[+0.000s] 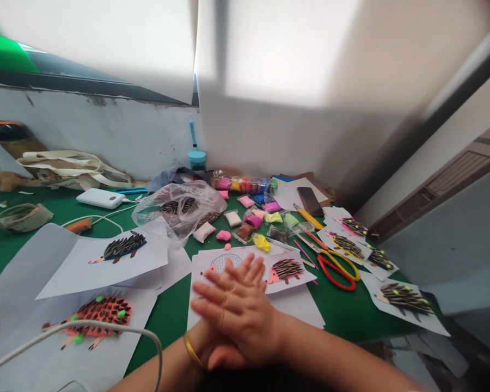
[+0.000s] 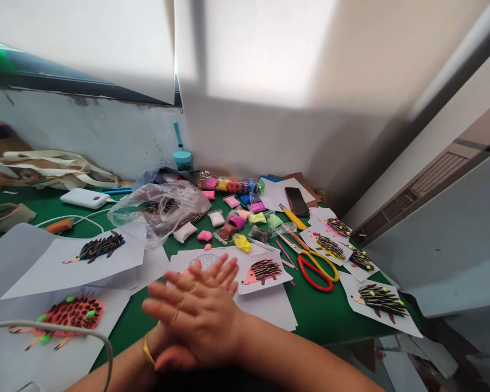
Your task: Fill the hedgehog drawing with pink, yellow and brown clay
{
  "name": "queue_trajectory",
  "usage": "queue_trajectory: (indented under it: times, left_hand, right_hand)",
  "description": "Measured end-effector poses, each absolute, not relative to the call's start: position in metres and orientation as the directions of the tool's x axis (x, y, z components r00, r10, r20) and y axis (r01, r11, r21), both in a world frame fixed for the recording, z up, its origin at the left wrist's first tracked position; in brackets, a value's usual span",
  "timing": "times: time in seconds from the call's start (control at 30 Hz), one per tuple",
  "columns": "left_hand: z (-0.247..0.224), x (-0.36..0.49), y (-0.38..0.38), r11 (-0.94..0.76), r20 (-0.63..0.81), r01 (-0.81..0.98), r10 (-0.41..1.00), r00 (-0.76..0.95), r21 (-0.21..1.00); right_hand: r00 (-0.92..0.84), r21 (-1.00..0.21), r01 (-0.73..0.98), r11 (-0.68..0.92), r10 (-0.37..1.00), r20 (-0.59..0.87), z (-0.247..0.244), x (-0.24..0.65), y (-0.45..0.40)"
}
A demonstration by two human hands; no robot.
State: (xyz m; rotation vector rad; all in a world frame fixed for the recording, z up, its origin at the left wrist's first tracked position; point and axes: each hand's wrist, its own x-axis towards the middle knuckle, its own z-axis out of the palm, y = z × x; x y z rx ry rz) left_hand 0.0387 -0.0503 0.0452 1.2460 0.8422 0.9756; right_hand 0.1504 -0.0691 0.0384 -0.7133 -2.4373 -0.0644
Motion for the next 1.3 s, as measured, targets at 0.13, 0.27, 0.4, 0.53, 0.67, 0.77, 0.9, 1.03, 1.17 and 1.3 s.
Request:
queue_trajectory:
  times: [0.13, 0.27, 0.4, 0.53, 0.67, 0.77, 0.9, 1.03, 1.17, 1.3]
  left_hand:
    - [0.045, 0.035, -0.056, 0.408, -0.085, -0.518, 0.839, 0.537, 0.752]
    - [0.037, 0.023, -0.045, 0.513, -0.143, -0.725, 0.849, 0.509, 0.459]
    - [0.032, 0.036, -0.054, 0.573, -0.214, -0.687, 0.814, 0.54, 0.446]
    - [0.043, 0.032, -0.06, 0.598, -0.115, -0.677, 0.779, 0.616, 0.429]
    - [0.045, 0.026, -0.057, 0.544, -0.204, -0.688, 0.832, 0.515, 0.481]
    - [0.041, 0.036, -0.064, 0.57, -0.208, -0.644, 0.808, 0.551, 0.51]
    - [0.043, 0.037, -0.071, 0.619, -0.22, -0.583, 0.761, 0.61, 0.526]
    - [0.04, 0.026, -0.067, 0.616, -0.317, -0.497, 0.766, 0.559, 0.611]
    - [0.033, 0.024, -0.066, 0.597, -0.314, -0.485, 0.778, 0.544, 0.639]
    - [0.033, 0.026, -0.066, 0.597, -0.28, -0.459, 0.76, 0.587, 0.657]
  right_hand:
    - [-0.46, -0.192, 0.692, 0.696, 0.63, 0.626, 0.039, 0.158, -0.052]
    - [-0.662, -0.185, 0.448, 0.875, 0.464, 0.589, 0.029, 0.152, -0.065]
    - [-0.655, -0.157, 0.486, 0.86, 0.477, 0.586, 0.03, 0.152, -0.065]
    - [-0.487, -0.177, 0.713, 0.678, 0.662, 0.57, 0.028, 0.167, -0.055]
    - [-0.67, -0.127, 0.544, 0.829, 0.521, 0.529, 0.022, 0.165, -0.07]
    - [-0.634, -0.107, 0.572, 0.813, 0.52, 0.573, 0.024, 0.167, -0.069]
    - [-0.399, -0.204, 0.791, 0.577, 0.738, 0.544, 0.027, 0.194, -0.051]
    - [-0.359, -0.38, 0.722, 0.579, 0.782, 0.509, 0.024, 0.217, -0.056]
    - [-0.327, -0.528, 0.614, 0.587, 0.798, 0.506, 0.022, 0.219, -0.074]
    - [-0.284, -0.578, 0.6, 0.553, 0.823, 0.492, 0.025, 0.216, -0.08]
